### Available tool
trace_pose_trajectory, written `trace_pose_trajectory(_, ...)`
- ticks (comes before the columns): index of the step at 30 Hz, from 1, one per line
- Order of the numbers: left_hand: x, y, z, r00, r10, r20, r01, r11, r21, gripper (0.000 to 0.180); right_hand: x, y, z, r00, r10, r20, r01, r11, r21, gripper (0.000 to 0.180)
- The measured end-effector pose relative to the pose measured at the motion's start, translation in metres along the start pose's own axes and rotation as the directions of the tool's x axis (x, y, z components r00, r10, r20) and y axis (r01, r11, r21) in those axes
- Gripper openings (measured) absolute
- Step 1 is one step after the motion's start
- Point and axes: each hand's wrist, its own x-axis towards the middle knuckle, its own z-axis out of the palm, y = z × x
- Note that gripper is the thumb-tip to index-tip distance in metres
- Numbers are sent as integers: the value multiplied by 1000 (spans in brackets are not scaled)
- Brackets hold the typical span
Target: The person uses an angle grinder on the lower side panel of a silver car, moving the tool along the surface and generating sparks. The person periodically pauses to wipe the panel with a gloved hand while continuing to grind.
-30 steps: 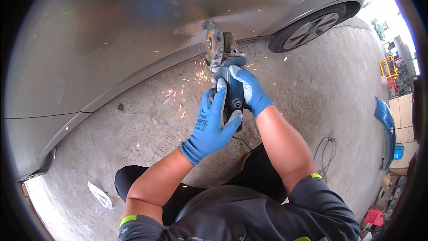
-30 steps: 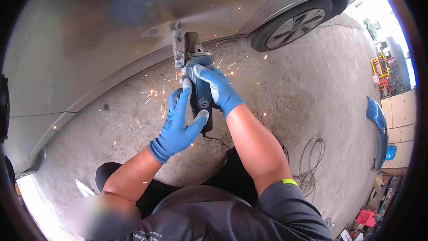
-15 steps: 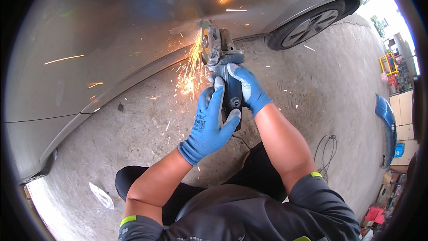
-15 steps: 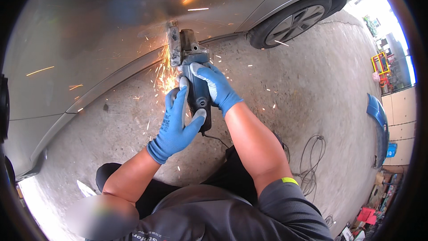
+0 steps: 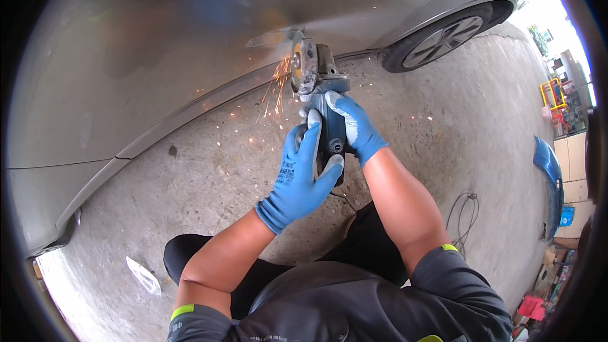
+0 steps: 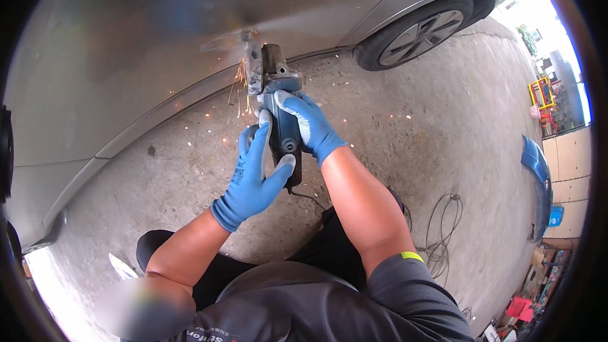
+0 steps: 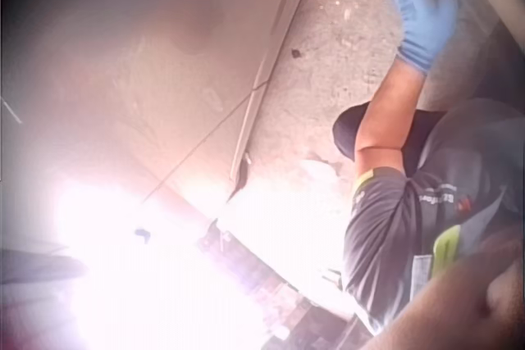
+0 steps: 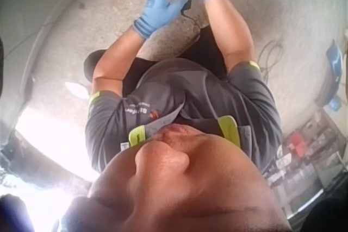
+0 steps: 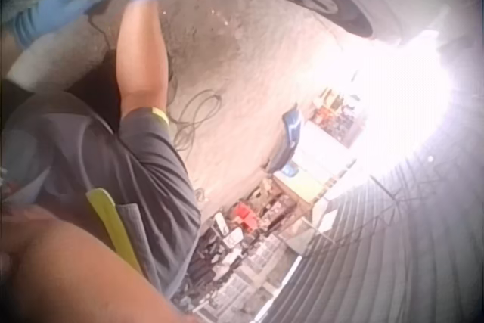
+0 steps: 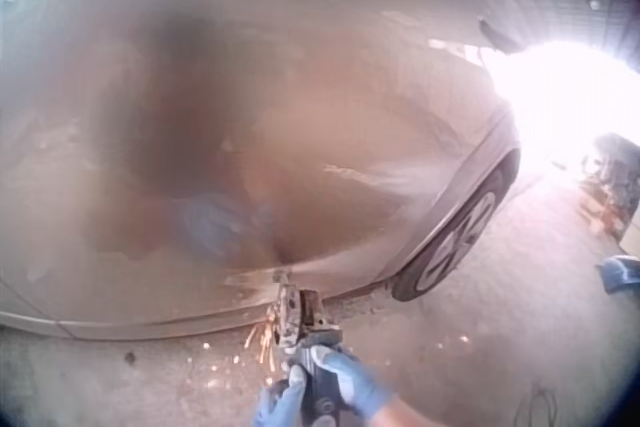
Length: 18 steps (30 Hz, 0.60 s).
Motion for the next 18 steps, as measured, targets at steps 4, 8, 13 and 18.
trace_pose_trajectory(4,1,1,2,1000,18,-26,-18,1000,6,90,0,0,4,996,-28,-81,21,996,-88,49)
trace_pose_trajectory(8,1,1,1,999,35,-18,-34,999,9,90,3,4,-7,998,-25,-57,22,998,-53,47)
trace_pose_trajectory(13,0,1,1,1000,-5,-18,5,1000,22,90,2,4,0,997,-41,-59,36,997,-73,47)
trace_pose_trajectory(18,-2,-2,4,999,19,-31,-17,999,36,89,-2,-2,5,998,4,-56,-6,1000,-28,44)
